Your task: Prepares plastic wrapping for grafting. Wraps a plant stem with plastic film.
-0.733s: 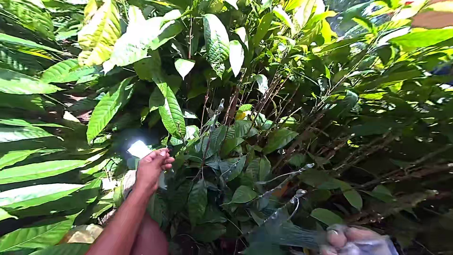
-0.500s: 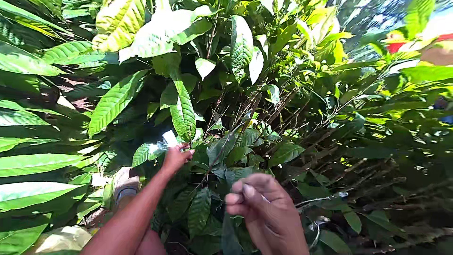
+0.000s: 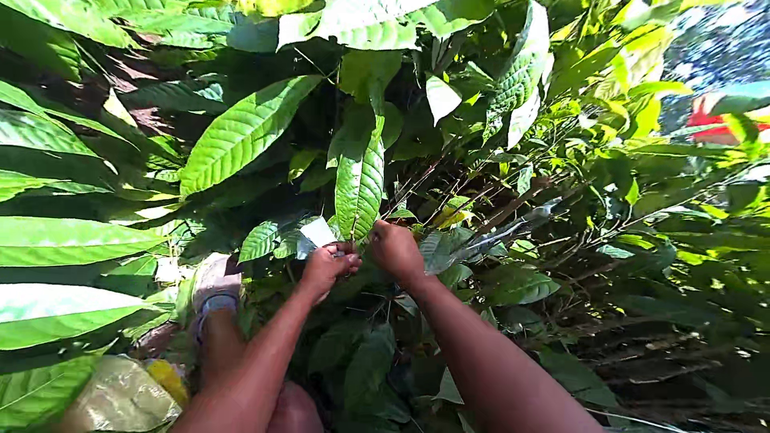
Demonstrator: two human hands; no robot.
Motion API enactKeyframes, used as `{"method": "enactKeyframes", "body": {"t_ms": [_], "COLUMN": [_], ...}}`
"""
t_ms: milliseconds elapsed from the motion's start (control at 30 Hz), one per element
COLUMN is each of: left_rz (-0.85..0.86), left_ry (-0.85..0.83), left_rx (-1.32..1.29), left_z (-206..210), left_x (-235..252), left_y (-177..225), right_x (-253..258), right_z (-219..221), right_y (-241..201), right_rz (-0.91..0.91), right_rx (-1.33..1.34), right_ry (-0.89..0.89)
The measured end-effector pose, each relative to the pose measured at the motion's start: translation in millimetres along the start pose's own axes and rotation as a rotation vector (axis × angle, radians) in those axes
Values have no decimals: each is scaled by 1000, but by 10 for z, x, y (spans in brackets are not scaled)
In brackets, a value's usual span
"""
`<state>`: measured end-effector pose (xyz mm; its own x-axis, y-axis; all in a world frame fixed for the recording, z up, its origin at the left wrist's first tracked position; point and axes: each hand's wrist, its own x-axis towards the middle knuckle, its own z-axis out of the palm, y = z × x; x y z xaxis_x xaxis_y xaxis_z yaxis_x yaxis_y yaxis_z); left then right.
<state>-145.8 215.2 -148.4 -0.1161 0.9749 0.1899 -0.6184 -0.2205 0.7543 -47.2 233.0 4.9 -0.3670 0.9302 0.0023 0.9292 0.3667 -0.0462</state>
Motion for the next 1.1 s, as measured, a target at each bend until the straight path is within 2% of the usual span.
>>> {"method": "enactKeyframes", "body": {"t_ms": [133, 300, 467, 633, 800, 867, 933, 1033, 1100], "left_rz": [-27, -135, -138, 9, 234, 245, 213, 118, 66], "left_ry": [-100, -104, -104, 1, -6, 24, 54, 53, -26], "left_rx": [-110, -221, -236, 3, 320, 348, 295, 207, 188], "left_z": [-45, -50, -33, 30, -4, 2, 15, 21, 43], "left_x": [32, 70, 67, 51, 46, 42, 34, 31, 41], "left_y": [-47, -62, -57, -26, -111, -108, -78, 10, -51], "right_x": [96, 108, 113, 137, 120, 19, -232, -793, -920], "right_z": [-66, -114, -156, -117, -99, -110, -105, -68, -115], "right_y": [75, 76, 50, 41, 60, 34, -55, -370, -634], "right_rz": [-77, -157, -154, -92, -3, 5, -119, -415, -440], "right_rx": [-20, -100, -153, -109, 13, 14, -76, -311, -384], "right_ry": [-145, -261, -317, -348, -350, -342, -317, -311, -476]}}
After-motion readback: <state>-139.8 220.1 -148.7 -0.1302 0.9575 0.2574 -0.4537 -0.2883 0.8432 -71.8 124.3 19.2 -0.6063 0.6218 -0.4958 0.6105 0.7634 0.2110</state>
